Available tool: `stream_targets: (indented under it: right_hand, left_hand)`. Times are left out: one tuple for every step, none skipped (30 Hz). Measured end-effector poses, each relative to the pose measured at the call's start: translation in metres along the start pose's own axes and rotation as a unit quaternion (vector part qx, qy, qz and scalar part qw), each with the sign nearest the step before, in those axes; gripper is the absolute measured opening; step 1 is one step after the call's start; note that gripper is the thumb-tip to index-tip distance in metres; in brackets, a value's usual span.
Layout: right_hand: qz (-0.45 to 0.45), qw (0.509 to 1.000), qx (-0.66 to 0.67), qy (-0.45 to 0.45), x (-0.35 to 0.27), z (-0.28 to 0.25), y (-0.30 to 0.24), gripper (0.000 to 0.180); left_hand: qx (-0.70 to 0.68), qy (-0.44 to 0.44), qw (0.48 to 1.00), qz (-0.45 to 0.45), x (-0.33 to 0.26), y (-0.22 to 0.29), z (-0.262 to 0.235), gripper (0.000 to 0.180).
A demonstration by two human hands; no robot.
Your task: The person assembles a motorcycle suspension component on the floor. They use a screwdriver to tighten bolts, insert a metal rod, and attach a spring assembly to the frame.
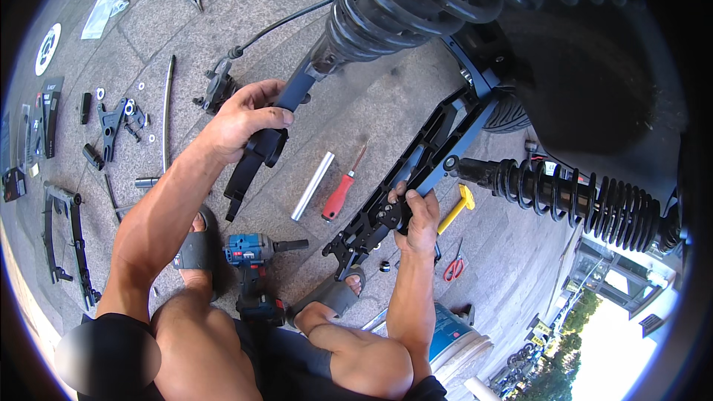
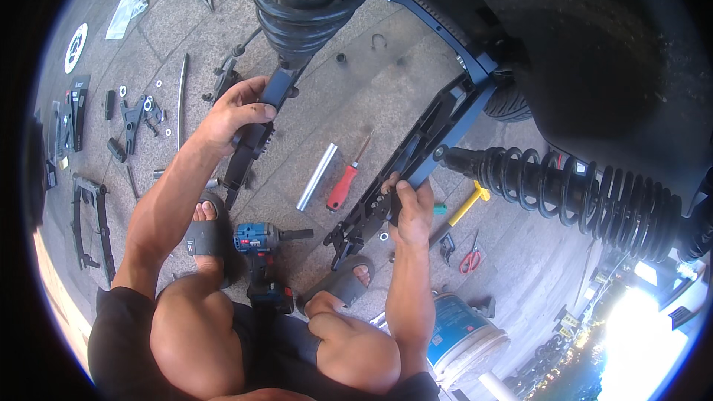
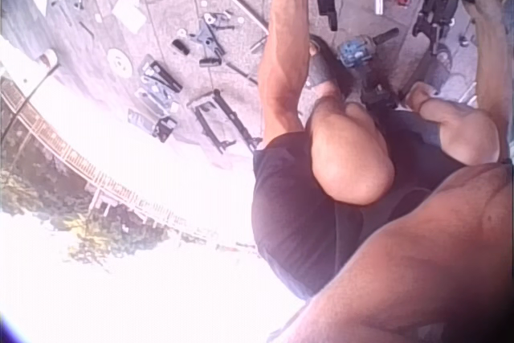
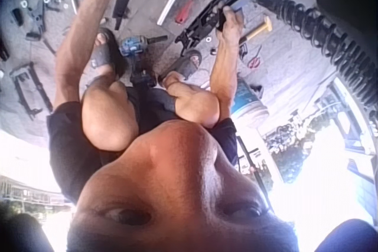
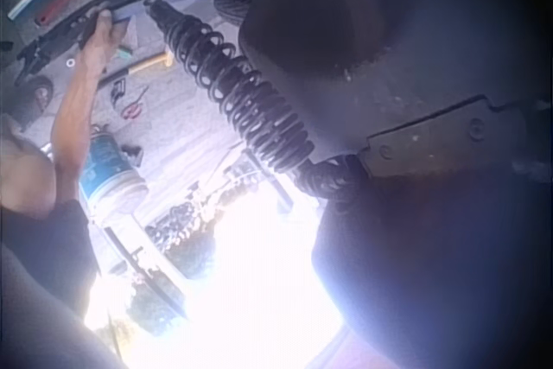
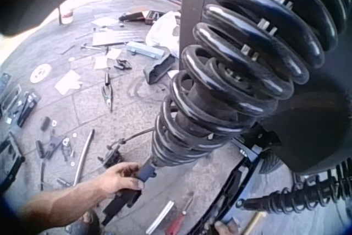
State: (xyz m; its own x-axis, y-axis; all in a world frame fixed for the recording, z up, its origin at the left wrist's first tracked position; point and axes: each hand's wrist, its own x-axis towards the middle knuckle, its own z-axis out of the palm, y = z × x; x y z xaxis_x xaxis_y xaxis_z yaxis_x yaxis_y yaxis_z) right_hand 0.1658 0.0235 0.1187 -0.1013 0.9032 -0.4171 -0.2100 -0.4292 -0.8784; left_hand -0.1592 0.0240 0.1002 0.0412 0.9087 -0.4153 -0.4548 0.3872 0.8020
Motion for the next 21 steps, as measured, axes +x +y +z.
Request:
stream_targets:
  right_hand:
    - [-0.001, 1.000, 0.000, -0.001, 0.0002, -0.0002, 0.0004, 0.025]
    - [0.000, 1.000, -0.003, 0.002, 0.0003, -0.0003, 0.0007, 0.025]
    - [-0.001, 1.000, -0.003, 0.003, 0.0003, -0.0002, 0.0009, 0.025]
    - [-0.001, 1.000, -0.004, 0.003, 0.0003, 0.0000, 0.0010, 0.025]
    - [-0.001, 1.000, -0.003, 0.001, 0.0001, 0.0004, 0.0008, 0.025]
    - [-0.001, 1.000, -0.002, 0.000, 0.0000, 0.0009, 0.0005, 0.025]
    - [-0.002, 1.000, 0.000, -0.004, -0.0004, 0.0015, 0.0000, 0.026]
    - [0.000, 1.000, -0.002, -0.003, -0.0005, 0.0022, -0.0006, 0.026]
    - [0.001, 1.000, -0.004, -0.003, -0.0007, 0.0030, -0.0013, 0.026]
    - [0.002, 1.000, -0.005, -0.003, -0.0009, 0.0037, -0.0019, 0.026]
    - [0.003, 1.000, -0.002, 0.002, -0.0009, 0.0046, -0.0025, 0.025]
    - [0.003, 1.000, 0.001, 0.008, -0.0012, 0.0053, -0.0026, 0.023]
    - [0.002, 1.000, 0.009, 0.009, -0.0012, 0.0061, -0.0026, 0.021]
    - [0.002, 1.000, 0.004, 0.017, -0.0008, 0.0067, -0.0024, 0.021]
    - [0.001, 1.000, 0.002, 0.018, -0.0004, 0.0069, -0.0021, 0.021]
    - [-0.001, 1.000, 0.003, 0.015, -0.0002, 0.0067, -0.0018, 0.021]
    - [-0.003, 1.000, -0.002, 0.016, -0.0001, 0.0063, -0.0014, 0.021]
    - [-0.007, 1.000, -0.004, 0.012, 0.0003, 0.0059, -0.0008, 0.022]
    - [-0.009, 1.000, -0.005, 0.008, 0.0005, 0.0054, -0.0003, 0.023]
    - [-0.012, 1.000, -0.006, 0.008, 0.0007, 0.0050, 0.0003, 0.023]
    - [-0.014, 1.000, -0.005, 0.008, 0.0009, 0.0044, 0.0004, 0.023]
  left_hand:
    - [-0.002, 0.000, 1.000, 0.004, 0.0002, -0.0003, 0.0001, 0.062]
    - [-0.002, 0.004, 1.000, 0.006, 0.0000, -0.0006, 0.0003, 0.062]
    - [-0.002, 0.008, 1.000, 0.010, -0.0001, -0.0009, 0.0004, 0.062]
    - [-0.002, 0.006, 1.000, 0.008, -0.0001, -0.0008, 0.0001, 0.062]
    - [-0.001, 0.003, 1.000, 0.008, 0.0000, -0.0007, -0.0003, 0.062]
    - [-0.002, 0.001, 1.000, 0.009, 0.0001, -0.0007, -0.0007, 0.062]
    - [-0.003, 0.000, 1.000, 0.007, 0.0001, -0.0009, -0.0010, 0.062]
    - [-0.005, -0.001, 1.000, 0.006, 0.0004, -0.0012, -0.0013, 0.062]
    - [-0.005, 0.002, 1.000, 0.004, 0.0006, -0.0015, -0.0013, 0.062]
    - [-0.010, 0.000, 1.000, 0.007, 0.0008, -0.0020, -0.0012, 0.063]
    - [-0.012, 0.002, 1.000, 0.009, 0.0009, -0.0022, -0.0011, 0.063]
    - [-0.014, 0.004, 1.000, 0.011, 0.0008, -0.0025, -0.0006, 0.064]
    - [-0.014, 0.007, 1.000, 0.011, 0.0010, -0.0024, -0.0003, 0.064]
    - [-0.013, 0.010, 1.000, 0.012, 0.0008, -0.0021, -0.0001, 0.065]
    - [-0.013, 0.013, 1.000, 0.013, 0.0008, -0.0017, 0.0001, 0.065]
    - [-0.007, 0.006, 1.000, 0.010, 0.0009, -0.0009, -0.0003, 0.066]
    - [0.000, -0.002, 1.000, 0.007, 0.0009, -0.0001, -0.0010, 0.066]
    - [0.004, -0.007, 1.000, 0.008, 0.0012, 0.0005, -0.0013, 0.067]
    - [0.005, -0.009, 1.000, 0.005, 0.0013, 0.0006, -0.0015, 0.067]
    - [0.004, -0.007, 1.000, 0.006, 0.0014, 0.0004, -0.0016, 0.067]
    - [0.004, -0.003, 1.000, 0.007, 0.0014, 0.0000, -0.0017, 0.067]
